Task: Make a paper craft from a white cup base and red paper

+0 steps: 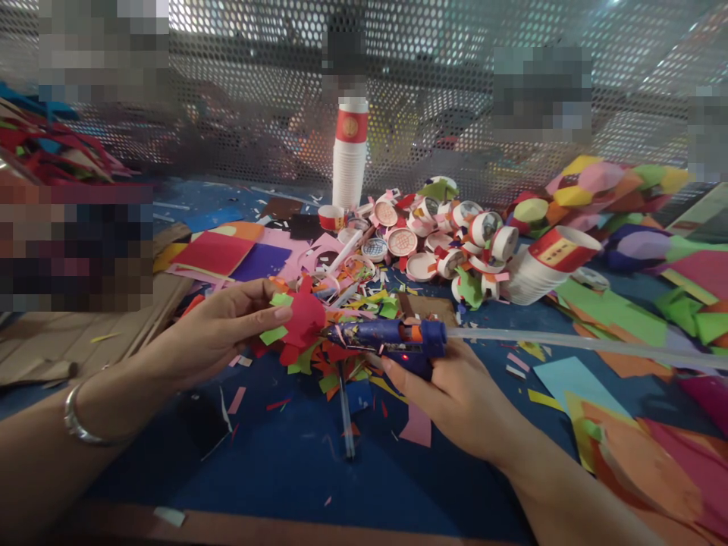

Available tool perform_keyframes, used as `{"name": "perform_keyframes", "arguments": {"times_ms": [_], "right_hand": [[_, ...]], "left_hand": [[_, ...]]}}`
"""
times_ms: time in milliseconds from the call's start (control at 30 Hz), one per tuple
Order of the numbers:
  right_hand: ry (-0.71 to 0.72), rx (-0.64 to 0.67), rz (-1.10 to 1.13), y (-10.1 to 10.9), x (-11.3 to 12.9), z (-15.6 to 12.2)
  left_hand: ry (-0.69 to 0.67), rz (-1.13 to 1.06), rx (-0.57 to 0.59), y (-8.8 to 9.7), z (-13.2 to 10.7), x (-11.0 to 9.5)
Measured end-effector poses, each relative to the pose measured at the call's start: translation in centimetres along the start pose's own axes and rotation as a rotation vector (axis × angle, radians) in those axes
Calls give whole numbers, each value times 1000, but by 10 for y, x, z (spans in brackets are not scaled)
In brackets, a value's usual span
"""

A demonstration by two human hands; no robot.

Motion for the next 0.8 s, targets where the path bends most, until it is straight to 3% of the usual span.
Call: {"name": "perform_keyframes", "arguments": {"times_ms": [233,367,600,800], "right_hand": [[-41,-40,-8,0,-2,0],[-51,0,106,-1,-3,1],[-40,-53,248,-1,-6,4],[-66,-125,210,1,-8,3]], "left_hand": [[-99,96,-40,1,0,-2],[-162,108,-39,3,0,-3],[-110,145,-16,3,-2,-2],[-73,174,15,-2,-3,-6]]}}
Point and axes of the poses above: each hand's wrist, its own z-axis towards the middle knuckle, its own y-axis out of the back of the hand, x = y × z, the point moved 3 cm from there along z, towards the middle knuckle, and after that the axes turned 6 degrees about -z, right-handed, at the moved point
